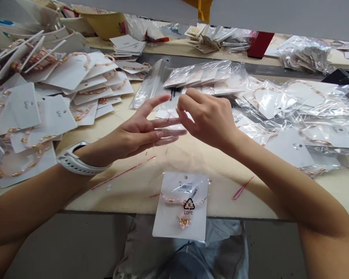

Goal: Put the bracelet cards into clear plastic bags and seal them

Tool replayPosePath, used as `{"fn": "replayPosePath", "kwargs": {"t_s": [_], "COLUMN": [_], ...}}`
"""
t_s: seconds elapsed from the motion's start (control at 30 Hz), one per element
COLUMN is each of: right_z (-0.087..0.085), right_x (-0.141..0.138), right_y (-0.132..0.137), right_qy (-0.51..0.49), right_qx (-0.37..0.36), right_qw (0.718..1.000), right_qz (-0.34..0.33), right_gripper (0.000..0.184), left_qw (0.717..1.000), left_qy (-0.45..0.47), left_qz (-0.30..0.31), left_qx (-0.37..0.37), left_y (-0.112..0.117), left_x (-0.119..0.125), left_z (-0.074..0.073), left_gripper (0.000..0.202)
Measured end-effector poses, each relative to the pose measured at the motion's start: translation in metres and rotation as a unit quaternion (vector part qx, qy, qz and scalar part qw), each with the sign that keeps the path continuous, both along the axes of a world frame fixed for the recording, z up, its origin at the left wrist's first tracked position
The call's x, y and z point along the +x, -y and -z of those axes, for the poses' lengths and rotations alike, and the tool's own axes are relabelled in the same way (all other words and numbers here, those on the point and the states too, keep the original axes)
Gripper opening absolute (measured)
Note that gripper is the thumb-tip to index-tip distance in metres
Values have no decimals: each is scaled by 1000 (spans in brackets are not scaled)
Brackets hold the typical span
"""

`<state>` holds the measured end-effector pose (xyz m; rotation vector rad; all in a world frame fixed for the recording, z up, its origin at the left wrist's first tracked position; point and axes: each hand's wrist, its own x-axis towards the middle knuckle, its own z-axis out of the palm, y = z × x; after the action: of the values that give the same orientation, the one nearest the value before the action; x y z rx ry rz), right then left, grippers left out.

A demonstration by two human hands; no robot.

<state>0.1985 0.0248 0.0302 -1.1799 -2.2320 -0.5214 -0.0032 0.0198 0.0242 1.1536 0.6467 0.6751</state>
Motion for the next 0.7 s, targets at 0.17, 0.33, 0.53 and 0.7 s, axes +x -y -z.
{"fn": "replayPosePath", "kwargs": {"t_s": [0.17, 0.33, 0.53, 0.7], "right_z": [4, 6, -31, -56], "right_x": [0, 1, 55, 89], "right_y": [-1, -12, -44, -45], "right_qy": [-33, -53, -237, -202], "right_qx": [5, 0, 32, -8], "right_qw": [999, 998, 958, 979], "right_qz": [7, 38, 161, 23], "right_gripper": [29, 23, 16, 26], "left_qw": [1000, 1000, 999, 997], "left_qy": [-4, 7, 24, 27], "left_qz": [-24, -18, 42, -78], "left_qx": [0, 1, -18, 5], "left_y": [-1, -1, 4, -5], "left_x": [2, 2, 0, 1], "left_z": [-4, 2, 3, 0], "left_gripper": [76, 76, 79, 77]}}
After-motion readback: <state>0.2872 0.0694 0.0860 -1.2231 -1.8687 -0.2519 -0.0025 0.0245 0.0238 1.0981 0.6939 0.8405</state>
